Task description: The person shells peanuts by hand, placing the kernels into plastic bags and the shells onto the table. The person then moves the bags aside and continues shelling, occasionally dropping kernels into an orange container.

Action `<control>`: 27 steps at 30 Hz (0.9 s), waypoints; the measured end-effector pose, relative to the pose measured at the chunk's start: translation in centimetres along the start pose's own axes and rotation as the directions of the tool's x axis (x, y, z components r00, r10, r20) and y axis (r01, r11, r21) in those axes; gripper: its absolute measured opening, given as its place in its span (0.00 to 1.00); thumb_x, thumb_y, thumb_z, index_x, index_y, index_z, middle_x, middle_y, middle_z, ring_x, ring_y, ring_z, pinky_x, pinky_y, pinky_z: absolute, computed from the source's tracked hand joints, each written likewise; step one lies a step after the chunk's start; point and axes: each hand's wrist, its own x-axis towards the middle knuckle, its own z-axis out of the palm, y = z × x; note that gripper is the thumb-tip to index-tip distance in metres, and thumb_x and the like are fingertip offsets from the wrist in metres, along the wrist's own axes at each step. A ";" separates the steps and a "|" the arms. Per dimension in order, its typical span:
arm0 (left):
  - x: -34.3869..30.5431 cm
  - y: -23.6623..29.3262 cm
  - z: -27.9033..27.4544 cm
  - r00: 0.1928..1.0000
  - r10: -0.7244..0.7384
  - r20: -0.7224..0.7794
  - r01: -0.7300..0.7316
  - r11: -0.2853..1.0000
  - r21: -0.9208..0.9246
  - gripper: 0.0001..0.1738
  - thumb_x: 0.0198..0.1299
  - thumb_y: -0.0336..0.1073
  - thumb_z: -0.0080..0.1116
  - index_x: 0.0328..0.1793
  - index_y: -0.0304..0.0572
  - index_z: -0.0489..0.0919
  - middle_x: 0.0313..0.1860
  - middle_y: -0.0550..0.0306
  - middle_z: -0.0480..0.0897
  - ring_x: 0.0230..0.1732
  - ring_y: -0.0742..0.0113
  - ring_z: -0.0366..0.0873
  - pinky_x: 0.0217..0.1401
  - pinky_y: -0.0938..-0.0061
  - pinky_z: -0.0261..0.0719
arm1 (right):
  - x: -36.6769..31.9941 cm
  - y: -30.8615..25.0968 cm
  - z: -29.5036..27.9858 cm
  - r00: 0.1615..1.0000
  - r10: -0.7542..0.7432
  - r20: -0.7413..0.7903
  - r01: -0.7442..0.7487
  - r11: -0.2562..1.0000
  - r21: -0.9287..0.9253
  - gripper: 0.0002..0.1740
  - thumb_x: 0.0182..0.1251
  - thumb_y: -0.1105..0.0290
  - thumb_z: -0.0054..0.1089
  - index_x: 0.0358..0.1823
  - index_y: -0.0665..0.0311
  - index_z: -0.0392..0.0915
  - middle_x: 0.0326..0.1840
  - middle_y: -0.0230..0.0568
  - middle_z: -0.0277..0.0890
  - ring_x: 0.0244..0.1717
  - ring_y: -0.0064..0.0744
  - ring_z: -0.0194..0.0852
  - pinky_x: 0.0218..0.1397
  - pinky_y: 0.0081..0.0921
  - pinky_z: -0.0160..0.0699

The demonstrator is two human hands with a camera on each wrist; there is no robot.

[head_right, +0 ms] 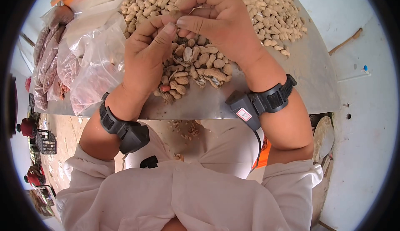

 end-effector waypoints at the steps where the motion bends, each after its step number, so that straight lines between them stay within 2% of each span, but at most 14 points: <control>1: 0.0 0.2 0.1 1.000 -0.005 0.010 0.005 1.000 -0.003 0.11 0.67 0.32 0.53 0.49 0.31 0.77 0.32 0.63 0.81 0.33 0.82 0.74 0.36 0.87 0.72 | 0.0 -0.1 0.1 1.000 0.000 -0.020 0.000 1.000 -0.009 0.11 0.61 0.79 0.62 0.45 0.72 0.76 0.35 0.41 0.81 0.32 0.23 0.80 0.37 0.17 0.80; 4: -0.1 0.2 0.0 1.000 -0.005 0.002 0.005 1.000 -0.021 0.11 0.68 0.33 0.52 0.48 0.31 0.77 0.34 0.60 0.83 0.37 0.79 0.77 0.39 0.86 0.74 | -0.2 -0.2 0.3 1.000 -0.014 -0.019 0.013 0.999 -0.036 0.09 0.61 0.79 0.61 0.43 0.72 0.76 0.36 0.41 0.82 0.36 0.23 0.81 0.39 0.17 0.81; 7: 0.0 0.2 0.1 1.000 0.011 0.004 -0.011 0.999 -0.036 0.12 0.68 0.34 0.52 0.49 0.32 0.78 0.34 0.61 0.82 0.37 0.80 0.77 0.39 0.86 0.74 | 0.0 -0.1 0.3 0.999 -0.035 -0.007 0.035 0.999 0.018 0.08 0.61 0.79 0.61 0.42 0.71 0.77 0.37 0.41 0.82 0.38 0.24 0.82 0.42 0.17 0.82; 10: 0.0 0.0 0.0 0.999 -0.012 -0.038 0.010 0.998 -0.054 0.12 0.67 0.34 0.53 0.49 0.32 0.78 0.35 0.61 0.82 0.37 0.79 0.77 0.39 0.85 0.75 | 0.0 0.2 0.3 0.997 -0.071 -0.007 0.071 0.997 -0.016 0.07 0.61 0.80 0.60 0.41 0.70 0.77 0.37 0.39 0.81 0.39 0.25 0.82 0.43 0.17 0.82; 13: -0.1 0.0 -0.1 0.999 -0.018 -0.040 0.017 1.000 -0.004 0.11 0.67 0.33 0.54 0.49 0.32 0.78 0.34 0.62 0.82 0.35 0.80 0.76 0.37 0.86 0.73 | 0.0 0.4 0.3 0.997 -0.082 -0.013 0.081 0.994 -0.072 0.08 0.61 0.79 0.61 0.42 0.70 0.77 0.37 0.38 0.81 0.39 0.23 0.82 0.42 0.17 0.81; 16: 0.0 -0.1 -0.3 0.999 -0.013 -0.051 0.015 0.999 0.042 0.11 0.66 0.33 0.55 0.48 0.32 0.78 0.32 0.64 0.81 0.33 0.82 0.74 0.34 0.87 0.71 | 0.1 0.8 0.0 0.991 -0.125 0.057 0.131 0.983 -0.129 0.09 0.60 0.79 0.62 0.42 0.70 0.77 0.36 0.36 0.80 0.38 0.21 0.81 0.41 0.16 0.80; 19: 0.2 -0.6 0.3 0.994 0.074 -0.081 -0.078 0.995 -0.054 0.11 0.66 0.33 0.56 0.49 0.33 0.78 0.31 0.65 0.80 0.31 0.83 0.72 0.33 0.88 0.68 | -0.1 0.3 1.0 1.000 -0.027 -0.012 0.027 1.000 -0.016 0.09 0.60 0.77 0.62 0.42 0.70 0.78 0.33 0.35 0.80 0.34 0.19 0.79 0.37 0.15 0.79; 22: 0.2 -0.4 -0.5 0.998 0.022 -0.063 -0.019 0.999 0.043 0.11 0.66 0.32 0.56 0.50 0.33 0.78 0.32 0.65 0.80 0.32 0.83 0.72 0.33 0.87 0.69 | 0.0 0.0 0.9 0.998 0.058 0.011 -0.057 0.995 -0.078 0.09 0.61 0.75 0.61 0.42 0.70 0.78 0.30 0.35 0.80 0.30 0.19 0.78 0.33 0.15 0.78; 25: 0.4 -0.8 0.1 0.986 0.146 -0.078 -0.143 0.988 0.054 0.10 0.66 0.31 0.55 0.50 0.33 0.78 0.33 0.64 0.80 0.33 0.83 0.72 0.34 0.86 0.69 | -0.1 0.3 1.0 0.997 0.065 -0.045 -0.071 0.987 -0.145 0.09 0.62 0.73 0.59 0.41 0.70 0.79 0.28 0.35 0.79 0.27 0.19 0.78 0.30 0.16 0.76; 27: 0.4 -1.1 -0.3 0.989 0.133 -0.058 -0.123 0.981 0.151 0.10 0.66 0.31 0.55 0.50 0.34 0.78 0.33 0.65 0.80 0.33 0.83 0.72 0.34 0.87 0.69 | 0.0 -0.5 0.8 0.993 0.121 -0.017 -0.122 0.962 -0.243 0.10 0.65 0.73 0.57 0.44 0.69 0.78 0.29 0.34 0.79 0.29 0.19 0.77 0.32 0.16 0.76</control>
